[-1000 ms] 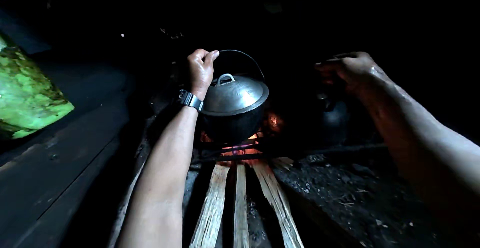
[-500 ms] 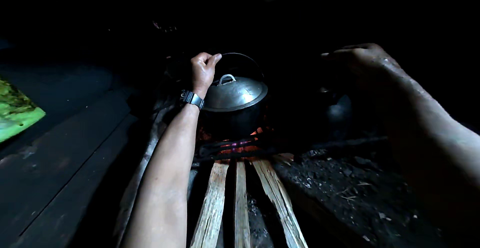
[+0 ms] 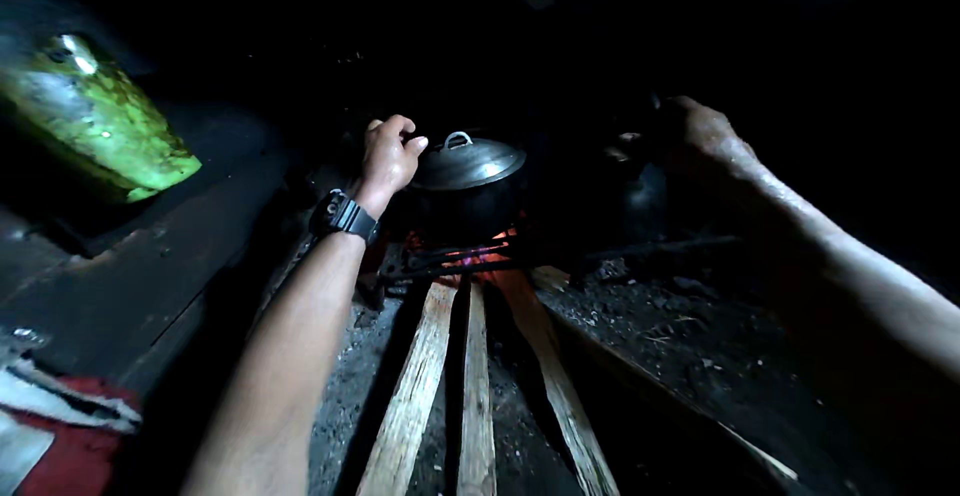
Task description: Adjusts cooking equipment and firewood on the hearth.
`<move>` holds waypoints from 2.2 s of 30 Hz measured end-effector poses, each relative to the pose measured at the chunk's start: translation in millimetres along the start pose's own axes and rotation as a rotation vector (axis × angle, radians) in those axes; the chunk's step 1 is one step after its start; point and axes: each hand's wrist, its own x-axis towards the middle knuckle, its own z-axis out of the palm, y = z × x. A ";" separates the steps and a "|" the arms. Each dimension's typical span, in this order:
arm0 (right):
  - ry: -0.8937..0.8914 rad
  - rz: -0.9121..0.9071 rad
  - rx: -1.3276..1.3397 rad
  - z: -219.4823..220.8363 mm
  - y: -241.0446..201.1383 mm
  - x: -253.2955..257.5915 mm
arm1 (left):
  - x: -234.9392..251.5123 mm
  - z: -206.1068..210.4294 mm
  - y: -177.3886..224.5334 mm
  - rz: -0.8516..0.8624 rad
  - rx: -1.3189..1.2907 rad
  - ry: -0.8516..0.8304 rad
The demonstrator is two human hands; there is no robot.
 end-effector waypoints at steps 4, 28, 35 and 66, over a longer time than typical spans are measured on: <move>0.006 -0.045 0.006 -0.5 4.3 -19.3 | -64.3 -9.4 -5.2 0.053 0.063 -0.027; -0.647 -0.240 -0.308 38.5 51.4 -195.6 | -238.2 48.5 -25.6 -0.498 0.278 -0.620; -0.634 -0.141 -0.364 51.9 58.6 -201.4 | -234.4 37.4 -47.5 -0.467 0.271 -0.546; -0.414 -0.298 -0.255 79.7 80.7 -212.5 | -234.2 25.2 -101.2 -0.333 0.320 -0.455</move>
